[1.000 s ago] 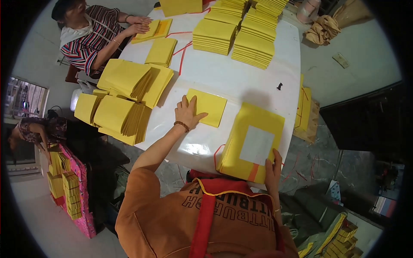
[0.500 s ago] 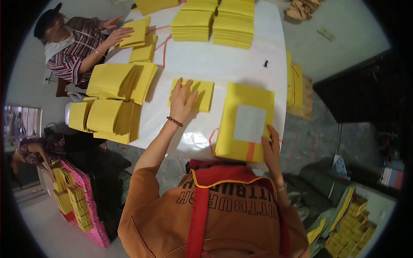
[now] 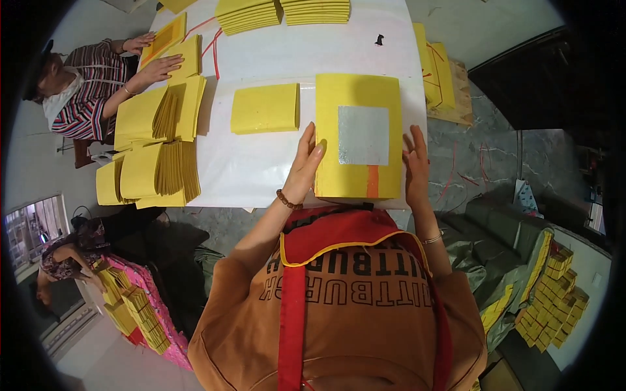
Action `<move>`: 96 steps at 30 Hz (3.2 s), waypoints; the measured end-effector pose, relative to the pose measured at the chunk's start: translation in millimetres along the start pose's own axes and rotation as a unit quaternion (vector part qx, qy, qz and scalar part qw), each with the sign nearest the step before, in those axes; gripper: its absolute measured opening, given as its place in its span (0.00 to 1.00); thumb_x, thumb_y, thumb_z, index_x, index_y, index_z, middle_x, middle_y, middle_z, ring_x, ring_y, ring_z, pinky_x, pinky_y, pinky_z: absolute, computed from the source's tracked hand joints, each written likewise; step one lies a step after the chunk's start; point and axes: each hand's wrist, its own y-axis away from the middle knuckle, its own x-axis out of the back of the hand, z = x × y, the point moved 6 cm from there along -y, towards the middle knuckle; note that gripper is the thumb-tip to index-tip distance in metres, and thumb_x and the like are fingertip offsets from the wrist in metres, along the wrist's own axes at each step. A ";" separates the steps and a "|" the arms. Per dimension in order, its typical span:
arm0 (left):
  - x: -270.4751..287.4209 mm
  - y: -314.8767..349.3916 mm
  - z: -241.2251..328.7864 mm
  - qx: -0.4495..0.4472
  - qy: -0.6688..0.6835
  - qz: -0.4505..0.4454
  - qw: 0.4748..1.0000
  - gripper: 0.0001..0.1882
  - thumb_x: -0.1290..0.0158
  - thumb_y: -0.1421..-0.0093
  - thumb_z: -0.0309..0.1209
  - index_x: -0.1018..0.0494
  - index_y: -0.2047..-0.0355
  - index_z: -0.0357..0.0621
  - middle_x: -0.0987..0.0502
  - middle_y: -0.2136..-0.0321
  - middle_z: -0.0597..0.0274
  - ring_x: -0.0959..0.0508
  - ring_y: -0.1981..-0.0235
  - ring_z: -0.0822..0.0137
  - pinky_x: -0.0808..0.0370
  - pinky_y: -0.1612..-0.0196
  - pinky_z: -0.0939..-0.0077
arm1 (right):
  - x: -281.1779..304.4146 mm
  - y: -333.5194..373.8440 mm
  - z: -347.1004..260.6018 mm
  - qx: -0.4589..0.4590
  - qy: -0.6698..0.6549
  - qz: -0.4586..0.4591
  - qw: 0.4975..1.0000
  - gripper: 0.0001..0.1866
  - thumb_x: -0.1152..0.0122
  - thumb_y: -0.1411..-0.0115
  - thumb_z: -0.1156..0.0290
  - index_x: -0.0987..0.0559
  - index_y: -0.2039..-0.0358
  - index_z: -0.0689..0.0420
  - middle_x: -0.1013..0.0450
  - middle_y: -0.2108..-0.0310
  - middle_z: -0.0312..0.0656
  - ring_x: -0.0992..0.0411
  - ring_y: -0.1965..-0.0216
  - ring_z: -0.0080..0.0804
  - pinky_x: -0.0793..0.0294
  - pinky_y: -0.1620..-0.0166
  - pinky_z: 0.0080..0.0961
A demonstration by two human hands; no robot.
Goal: Folding and stacking yellow ceremonial joss paper sheets.
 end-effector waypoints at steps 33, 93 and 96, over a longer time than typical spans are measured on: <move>-36.3 5.9 60.9 -0.193 -0.378 -0.114 0.898 0.06 0.48 0.45 0.28 0.26 0.71 0.38 0.24 0.76 0.53 0.24 0.75 0.55 0.29 0.71 0.69 | -11.3 7.3 -9.8 0.058 0.059 -0.176 0.981 0.22 0.66 0.34 0.59 0.32 0.51 0.64 0.37 0.50 0.46 0.30 0.53 0.37 0.35 0.48 0.29; -14.9 23.8 55.5 -0.194 -0.428 -0.089 0.878 0.09 0.51 0.42 0.30 0.28 0.64 0.38 0.29 0.80 0.49 0.28 0.76 0.52 0.33 0.74 0.64 | -10.6 28.1 -22.7 0.078 0.361 -0.165 0.914 0.13 0.39 0.50 0.66 0.22 0.63 0.54 0.25 0.64 0.38 0.29 0.56 0.33 0.39 0.52 0.33; -9.4 5.1 48.5 -0.082 -0.409 -0.020 0.908 0.13 0.54 0.40 0.34 0.30 0.61 0.37 0.30 0.83 0.47 0.29 0.81 0.48 0.33 0.76 0.60 | -25.1 19.0 -35.3 -0.098 0.230 -0.152 0.956 0.15 0.40 0.47 0.66 0.24 0.59 0.58 0.26 0.63 0.40 0.30 0.56 0.33 0.34 0.56 0.27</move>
